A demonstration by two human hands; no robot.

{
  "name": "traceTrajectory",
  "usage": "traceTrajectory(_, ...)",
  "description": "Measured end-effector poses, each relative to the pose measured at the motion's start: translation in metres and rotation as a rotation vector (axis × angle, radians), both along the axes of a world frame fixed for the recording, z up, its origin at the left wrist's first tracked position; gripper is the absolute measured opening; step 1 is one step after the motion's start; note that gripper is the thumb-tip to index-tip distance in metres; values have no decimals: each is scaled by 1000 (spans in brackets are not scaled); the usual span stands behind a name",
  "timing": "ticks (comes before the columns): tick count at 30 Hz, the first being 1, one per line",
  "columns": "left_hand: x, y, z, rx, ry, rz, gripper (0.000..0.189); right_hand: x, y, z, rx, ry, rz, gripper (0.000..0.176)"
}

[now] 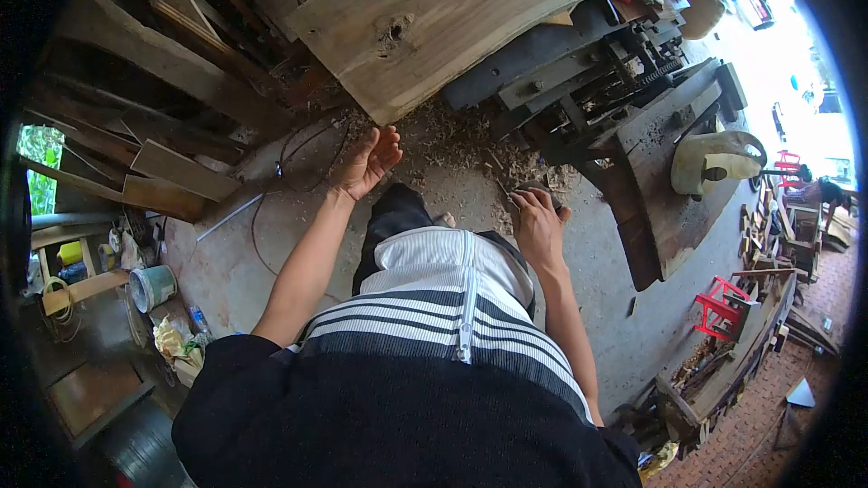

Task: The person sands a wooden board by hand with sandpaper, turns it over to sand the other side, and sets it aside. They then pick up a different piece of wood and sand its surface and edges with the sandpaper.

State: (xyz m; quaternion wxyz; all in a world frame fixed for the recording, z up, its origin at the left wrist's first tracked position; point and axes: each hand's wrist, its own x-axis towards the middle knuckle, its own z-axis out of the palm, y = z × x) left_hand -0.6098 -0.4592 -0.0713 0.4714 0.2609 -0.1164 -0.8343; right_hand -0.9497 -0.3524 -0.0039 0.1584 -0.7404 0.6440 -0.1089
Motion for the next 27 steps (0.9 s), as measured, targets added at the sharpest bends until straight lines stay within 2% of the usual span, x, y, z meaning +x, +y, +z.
traceTrajectory(5, -1, -12, -28, -34, -14, 64, 32, 9, -9, 4, 12, 31, 60, 25)
traceTrajectory(8, 2, -13, -26, -14, 3, 71, 26, 19, -16, 14, 42, 11, 105, 25)
traceTrajectory(11, 7, -15, -13, -79, -87, 55, 20, 19, -23, 1, 30, -18, 149, 25)
traceTrajectory(13, 11, -15, -4, -105, -263, -3, 16, 24, -30, 6, 69, -39, 154, 26)
traceTrajectory(14, 13, -15, 1, -106, -266, -4, 16, 28, -33, 7, 105, -60, 158, 26)
traceTrajectory(16, 16, -11, 10, -222, -464, -131, 18, 36, -37, 7, 149, -89, 119, 27)
traceTrajectory(17, 20, -9, 12, -223, -464, -133, 18, 39, -39, 7, 195, -116, 81, 28)
traceTrajectory(19, 30, -3, 12, -207, -621, -252, 18, 43, -45, 5, 235, -159, 67, 31)
traceTrajectory(20, 32, 2, 12, -230, -663, -224, 20, 46, -47, 4, 276, -202, 55, 34)
traceTrajectory(21, 41, 2, 5, -229, -663, -225, 20, 48, -48, 0, 276, -203, 55, 34)
traceTrajectory(23, 60, 1, -15, -110, -955, -300, 21, 53, -50, -8, 151, -261, 79, 30)
traceTrajectory(24, 58, 1, -13, -112, -956, -299, 21, 60, -56, -2, 149, -261, 80, 30)
traceTrajectory(26, 48, 5, -4, -226, -1197, 63, 28, 76, -72, 14, 504, -89, -12, 37)
traceTrajectory(27, 45, 3, -2, -231, -1197, 62, 28, 79, -78, -24, 600, -388, -94, 40)
